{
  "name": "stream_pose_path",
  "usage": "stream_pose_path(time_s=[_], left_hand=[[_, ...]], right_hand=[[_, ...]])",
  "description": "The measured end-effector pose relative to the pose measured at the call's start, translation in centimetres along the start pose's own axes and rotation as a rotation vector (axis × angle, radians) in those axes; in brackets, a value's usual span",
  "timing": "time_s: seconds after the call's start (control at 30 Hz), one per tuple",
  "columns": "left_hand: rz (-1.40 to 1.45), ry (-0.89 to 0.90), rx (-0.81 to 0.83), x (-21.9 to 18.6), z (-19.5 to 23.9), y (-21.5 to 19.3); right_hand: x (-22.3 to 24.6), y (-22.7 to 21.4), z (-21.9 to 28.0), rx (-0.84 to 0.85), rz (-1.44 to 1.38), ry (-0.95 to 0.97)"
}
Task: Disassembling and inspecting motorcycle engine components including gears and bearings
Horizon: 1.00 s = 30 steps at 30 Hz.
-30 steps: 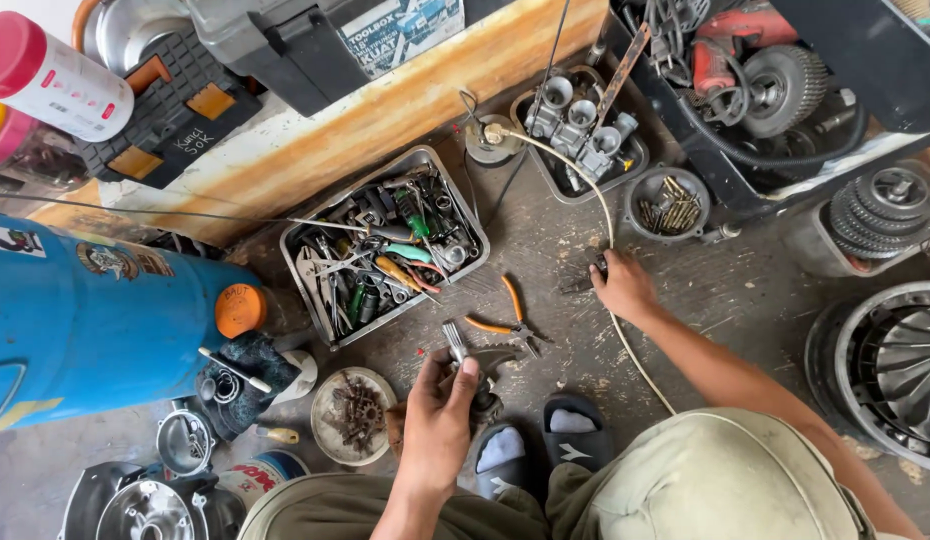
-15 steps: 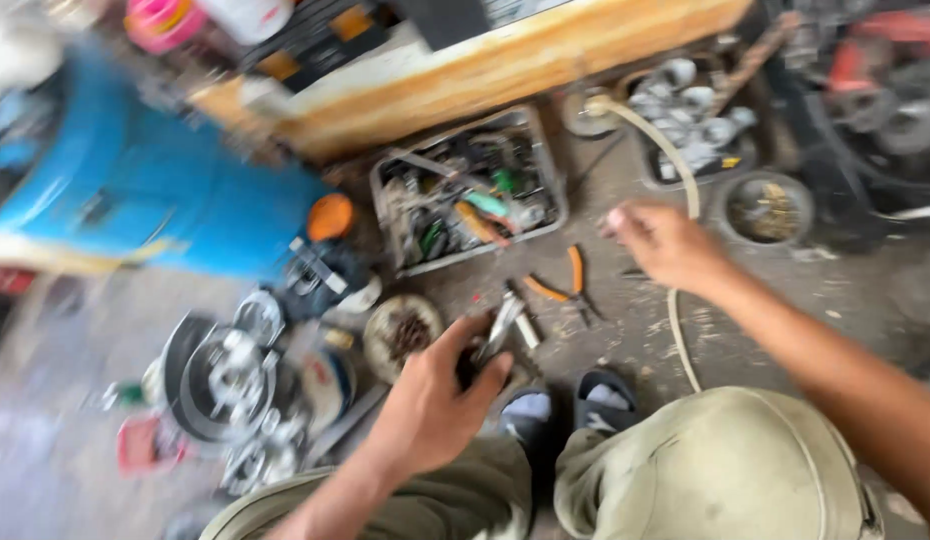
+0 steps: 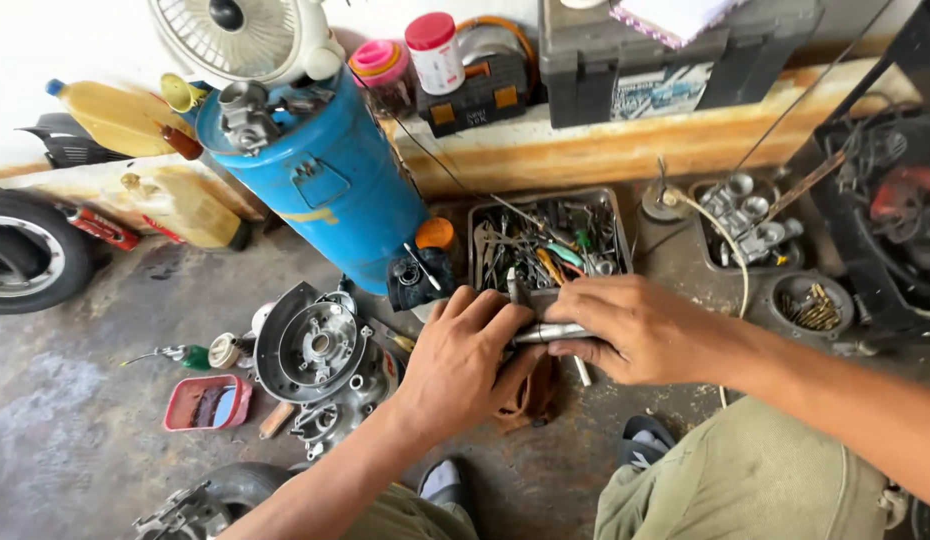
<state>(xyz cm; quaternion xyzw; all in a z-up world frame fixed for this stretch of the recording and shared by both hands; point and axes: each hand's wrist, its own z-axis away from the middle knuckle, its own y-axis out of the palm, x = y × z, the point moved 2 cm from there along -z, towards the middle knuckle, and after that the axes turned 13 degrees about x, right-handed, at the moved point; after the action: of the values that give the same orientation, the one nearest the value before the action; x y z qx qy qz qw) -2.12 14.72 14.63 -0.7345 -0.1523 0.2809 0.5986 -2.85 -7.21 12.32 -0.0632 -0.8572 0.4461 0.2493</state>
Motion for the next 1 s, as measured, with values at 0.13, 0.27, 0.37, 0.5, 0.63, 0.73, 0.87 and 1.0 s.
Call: stream_pose_path(time_s=[0.13, 0.27, 0.37, 0.5, 0.63, 0.73, 0.87, 1.0], left_hand=[[-0.175, 0.081, -0.229, 2.1, 1.7, -0.7], [-0.117, 0.116, -0.336, 4.1, 2.3, -0.2], [0.007, 0.051, -0.333, 4.0, 2.8, -1.3], [0.047, 0.023, -0.330, 5.8, 3.3, -1.5], [0.315, -0.037, -0.281, 7.1, 4.2, -2.1], [0.515, -0.060, -0.234, 7.6, 4.8, -2.1], [0.579, -0.041, -0.193, 8.2, 5.3, -1.5], [0.603, -0.034, -0.192, 8.7, 5.2, -0.9]], right_hand=[[1.1, 0.3, -3.1, -0.037, 0.096, 0.030], [-1.2, 3.3, -3.7, -0.178, 0.328, 0.050], [-0.7, 3.5, -5.4, -0.138, 0.432, 0.089], [-2.0, 4.8, -6.6, -0.093, 0.435, 0.099], [-1.7, 4.6, -8.6, -0.070, 0.216, 0.088], [-2.0, 4.6, -9.0, -0.050, -0.058, 0.090], [-2.7, 5.4, -8.7, -0.015, -0.259, 0.098], [-2.6, 5.5, -8.6, -0.024, -0.316, 0.153]])
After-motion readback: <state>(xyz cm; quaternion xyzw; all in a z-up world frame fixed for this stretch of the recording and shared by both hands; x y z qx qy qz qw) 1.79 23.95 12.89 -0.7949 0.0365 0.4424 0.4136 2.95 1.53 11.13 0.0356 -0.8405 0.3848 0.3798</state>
